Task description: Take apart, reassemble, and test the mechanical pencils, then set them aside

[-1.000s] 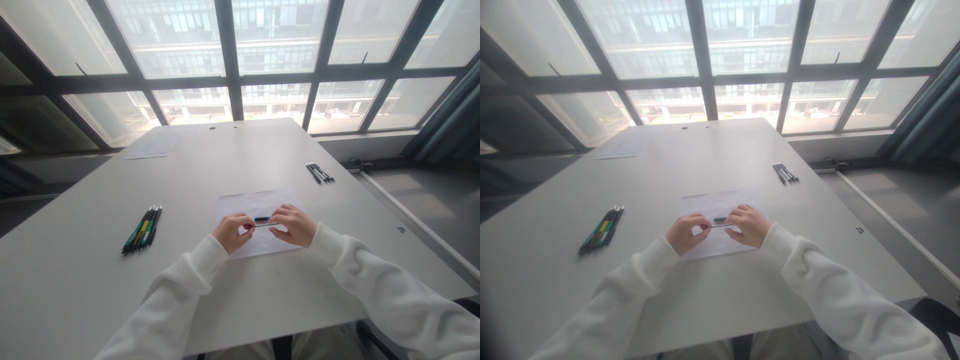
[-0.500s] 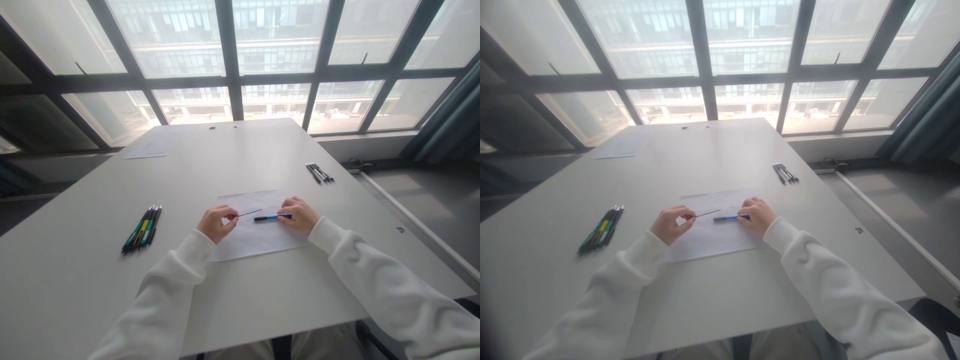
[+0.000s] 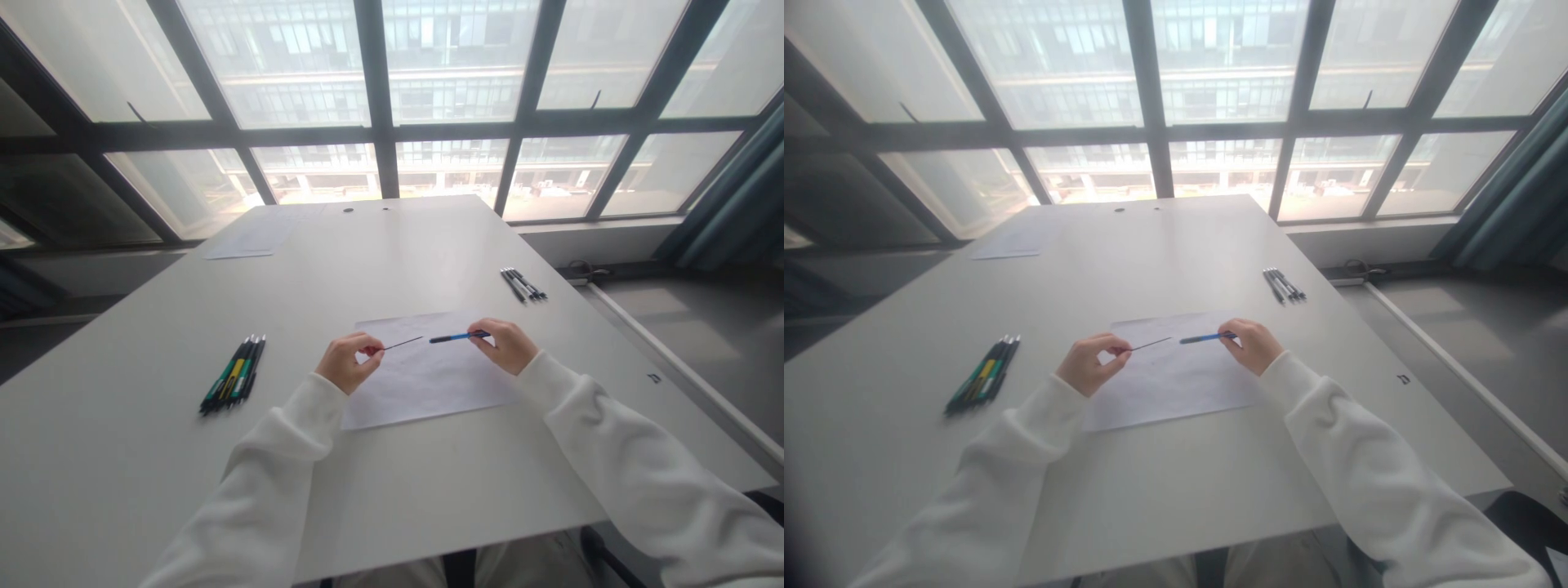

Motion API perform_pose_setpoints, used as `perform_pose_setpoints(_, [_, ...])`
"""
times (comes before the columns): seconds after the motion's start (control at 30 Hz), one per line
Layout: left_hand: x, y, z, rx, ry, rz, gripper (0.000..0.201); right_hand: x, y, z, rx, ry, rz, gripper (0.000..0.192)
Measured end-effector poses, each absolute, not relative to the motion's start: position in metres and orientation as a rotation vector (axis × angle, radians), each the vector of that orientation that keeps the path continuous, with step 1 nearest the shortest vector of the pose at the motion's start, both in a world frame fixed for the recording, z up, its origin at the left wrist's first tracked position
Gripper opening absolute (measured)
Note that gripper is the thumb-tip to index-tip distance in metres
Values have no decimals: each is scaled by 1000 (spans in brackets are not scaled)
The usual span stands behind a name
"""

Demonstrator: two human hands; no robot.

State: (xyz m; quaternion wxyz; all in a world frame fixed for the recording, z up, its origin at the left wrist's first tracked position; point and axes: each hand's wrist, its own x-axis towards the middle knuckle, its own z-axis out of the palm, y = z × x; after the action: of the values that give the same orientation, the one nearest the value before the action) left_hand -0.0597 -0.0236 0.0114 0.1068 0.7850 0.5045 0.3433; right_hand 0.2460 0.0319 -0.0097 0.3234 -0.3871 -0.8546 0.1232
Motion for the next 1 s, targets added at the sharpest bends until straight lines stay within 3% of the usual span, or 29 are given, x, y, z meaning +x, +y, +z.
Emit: perform_pose_setpoints(1.0, [-61,-22,8,2309,1478,1004,10,250,31,-8,-1037,-2177,405,14])
